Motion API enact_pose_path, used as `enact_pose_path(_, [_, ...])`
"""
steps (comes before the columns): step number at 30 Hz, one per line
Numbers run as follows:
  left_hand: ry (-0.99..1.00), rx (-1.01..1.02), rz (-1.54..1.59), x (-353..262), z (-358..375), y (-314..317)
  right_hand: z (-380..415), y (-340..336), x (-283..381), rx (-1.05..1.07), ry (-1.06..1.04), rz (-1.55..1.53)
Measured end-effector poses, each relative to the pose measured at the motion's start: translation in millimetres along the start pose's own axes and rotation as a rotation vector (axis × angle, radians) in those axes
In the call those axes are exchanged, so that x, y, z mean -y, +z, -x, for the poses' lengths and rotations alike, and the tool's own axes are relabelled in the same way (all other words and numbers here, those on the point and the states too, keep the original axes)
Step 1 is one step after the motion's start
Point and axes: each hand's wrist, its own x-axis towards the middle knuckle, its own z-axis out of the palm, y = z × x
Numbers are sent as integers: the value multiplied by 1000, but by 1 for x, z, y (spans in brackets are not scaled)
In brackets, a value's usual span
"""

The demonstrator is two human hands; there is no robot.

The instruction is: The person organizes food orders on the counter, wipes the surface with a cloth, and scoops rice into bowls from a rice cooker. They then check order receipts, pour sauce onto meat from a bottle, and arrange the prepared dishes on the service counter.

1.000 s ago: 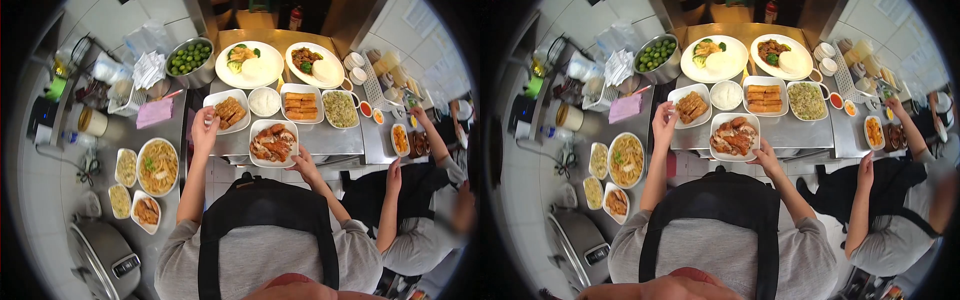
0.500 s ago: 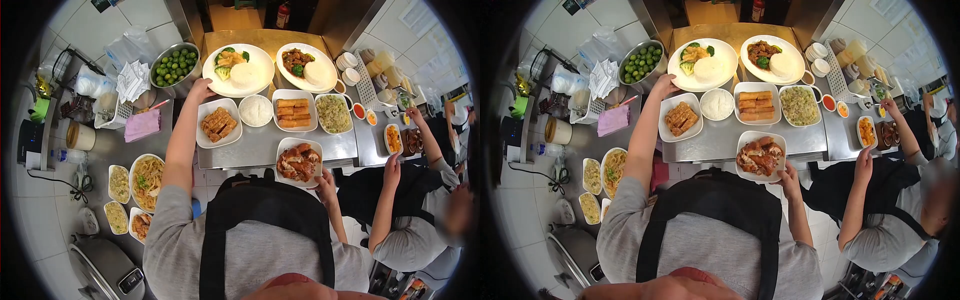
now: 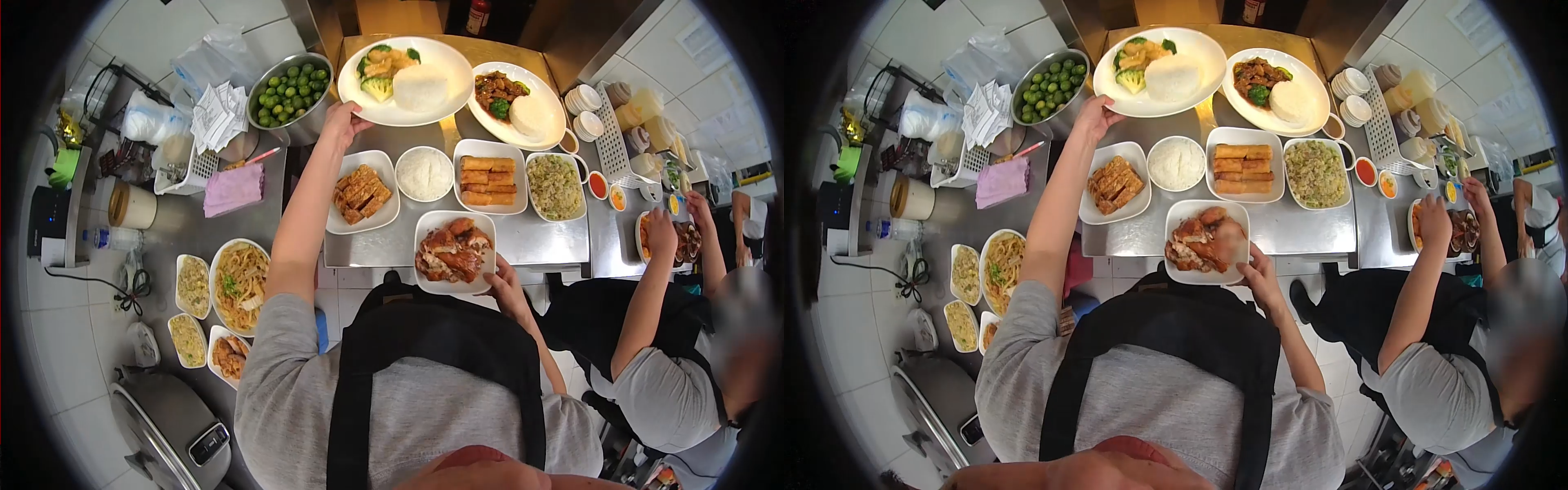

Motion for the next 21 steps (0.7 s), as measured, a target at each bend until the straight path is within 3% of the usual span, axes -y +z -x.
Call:
enact_pose_path(8, [118, 58, 186, -37, 126, -30, -18, 2, -2, 205, -13, 13])
enact_pose_path(11, [205, -86, 205, -34, 185, -56, -21, -7, 11, 230, 13, 92])
enact_pose_path(13, [244, -174, 178, -35, 228, -69, -25, -22, 52, 209, 145, 542])
enact_pose_path(15, [291, -273, 176, -31, 262, -81, -42, -18, 92, -87, -300, 794])
enact_pose_path(16, [305, -330, 182, -28, 274, -90, -54, -4, 115, -101, -572, 1069])
enact_pose_path(17, [317, -334, 192, -25, 285, -99, -59, 28, 136, -31, -643, 970])
enact_pose_path(21, [400, -425, 206, -19, 323, -107, -135, 128, 128, 484, -1016, 1324])
